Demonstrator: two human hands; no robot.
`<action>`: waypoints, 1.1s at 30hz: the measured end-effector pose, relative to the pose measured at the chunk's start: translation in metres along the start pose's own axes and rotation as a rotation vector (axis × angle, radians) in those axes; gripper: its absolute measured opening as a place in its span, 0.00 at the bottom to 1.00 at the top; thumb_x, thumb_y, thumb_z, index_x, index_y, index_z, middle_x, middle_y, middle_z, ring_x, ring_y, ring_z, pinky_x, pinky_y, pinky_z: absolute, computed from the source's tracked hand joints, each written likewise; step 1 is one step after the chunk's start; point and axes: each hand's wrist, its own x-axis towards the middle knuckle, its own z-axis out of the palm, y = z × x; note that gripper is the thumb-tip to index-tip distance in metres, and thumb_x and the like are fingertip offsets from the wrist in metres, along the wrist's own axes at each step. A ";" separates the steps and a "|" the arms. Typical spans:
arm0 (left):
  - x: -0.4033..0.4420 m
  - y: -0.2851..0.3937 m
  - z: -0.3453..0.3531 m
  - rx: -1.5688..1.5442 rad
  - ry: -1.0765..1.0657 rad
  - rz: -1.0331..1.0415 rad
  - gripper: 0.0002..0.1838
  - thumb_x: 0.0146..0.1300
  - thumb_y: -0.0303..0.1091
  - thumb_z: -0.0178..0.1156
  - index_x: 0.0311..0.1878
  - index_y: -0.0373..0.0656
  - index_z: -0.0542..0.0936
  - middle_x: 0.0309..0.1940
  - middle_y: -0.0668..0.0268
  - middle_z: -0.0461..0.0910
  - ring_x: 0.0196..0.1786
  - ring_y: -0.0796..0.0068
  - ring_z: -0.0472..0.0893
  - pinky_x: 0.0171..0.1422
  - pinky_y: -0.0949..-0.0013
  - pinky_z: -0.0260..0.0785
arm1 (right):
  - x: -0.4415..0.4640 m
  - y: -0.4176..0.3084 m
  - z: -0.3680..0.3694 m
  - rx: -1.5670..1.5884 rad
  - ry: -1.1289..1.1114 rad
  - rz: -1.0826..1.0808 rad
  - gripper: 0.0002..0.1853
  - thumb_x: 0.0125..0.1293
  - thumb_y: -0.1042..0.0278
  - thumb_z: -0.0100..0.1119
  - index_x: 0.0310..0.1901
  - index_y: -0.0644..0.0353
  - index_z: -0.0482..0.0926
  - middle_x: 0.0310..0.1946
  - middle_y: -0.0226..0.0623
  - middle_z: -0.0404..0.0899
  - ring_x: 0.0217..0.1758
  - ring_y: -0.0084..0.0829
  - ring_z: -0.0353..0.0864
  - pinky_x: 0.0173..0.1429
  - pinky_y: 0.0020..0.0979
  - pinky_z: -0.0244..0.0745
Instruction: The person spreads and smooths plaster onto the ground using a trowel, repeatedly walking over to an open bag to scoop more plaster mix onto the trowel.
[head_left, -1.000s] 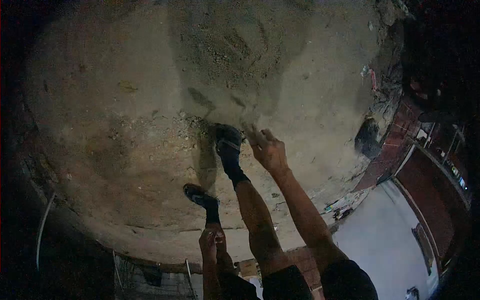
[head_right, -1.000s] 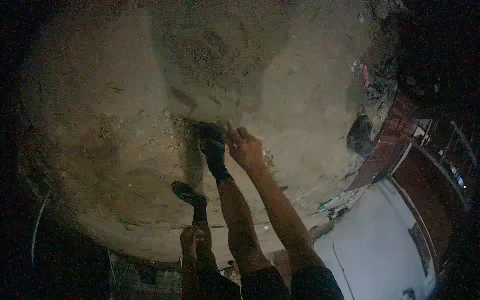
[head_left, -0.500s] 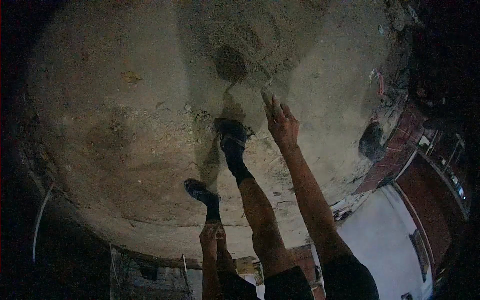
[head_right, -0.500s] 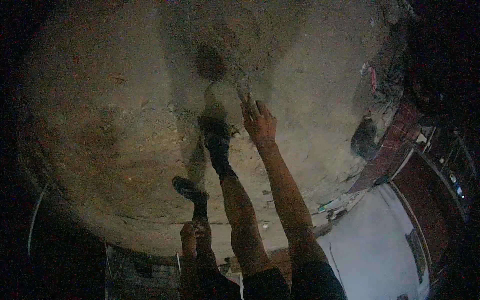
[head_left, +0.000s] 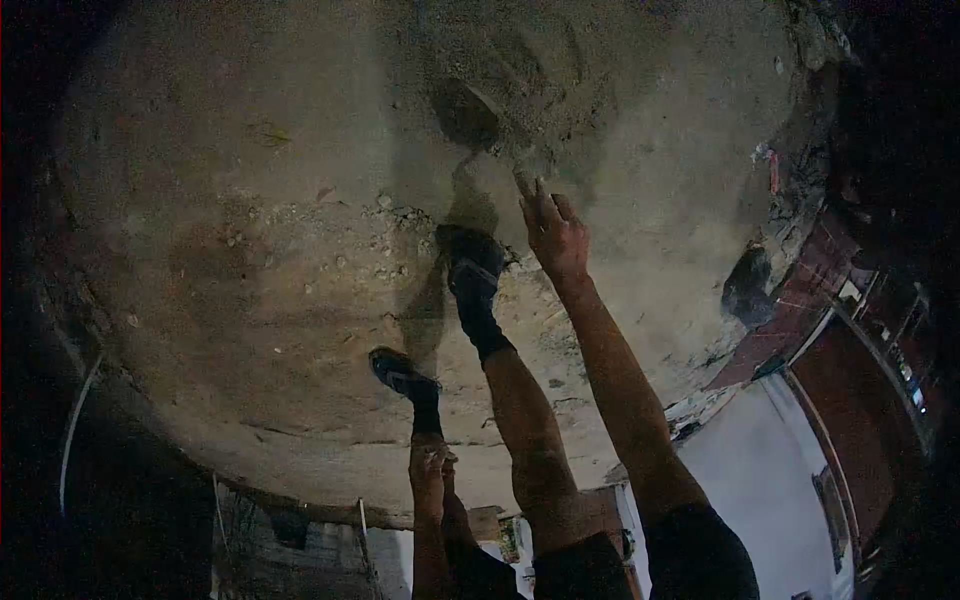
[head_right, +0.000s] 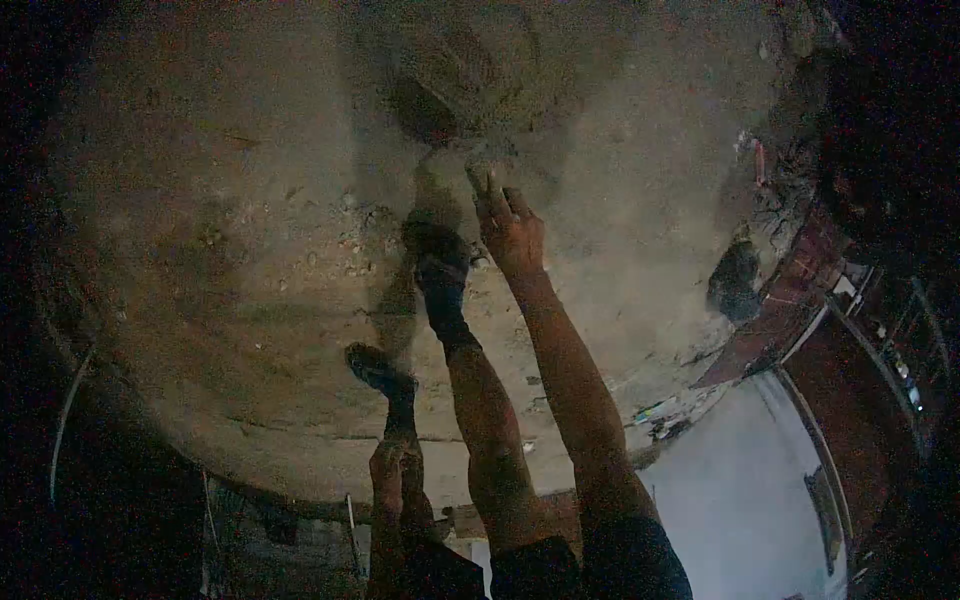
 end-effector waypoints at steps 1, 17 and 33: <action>0.014 -0.018 -0.008 -0.002 0.001 -0.002 0.13 0.58 0.42 0.58 0.33 0.40 0.77 0.25 0.67 0.77 0.28 0.75 0.75 0.37 0.69 0.68 | -0.002 0.000 0.002 0.001 -0.002 -0.001 0.28 0.54 0.67 0.60 0.58 0.46 0.64 0.34 0.43 0.75 0.24 0.39 0.78 0.21 0.34 0.72; 0.038 -0.042 -0.045 0.042 -0.067 0.054 0.20 0.59 0.48 0.54 0.47 0.45 0.72 0.42 0.65 0.72 0.44 0.70 0.69 0.48 0.62 0.63 | -0.016 -0.036 0.044 0.021 -0.015 -0.083 0.30 0.52 0.68 0.61 0.58 0.50 0.63 0.36 0.39 0.74 0.29 0.37 0.78 0.24 0.34 0.75; 0.071 -0.048 -0.059 0.114 -0.175 0.360 0.14 0.64 0.34 0.49 0.53 0.47 0.70 0.52 0.71 0.69 0.36 0.74 0.75 0.40 0.64 0.69 | -0.088 -0.109 0.130 0.106 -0.655 -0.012 0.26 0.55 0.70 0.57 0.56 0.59 0.64 0.37 0.50 0.75 0.40 0.46 0.77 0.36 0.40 0.74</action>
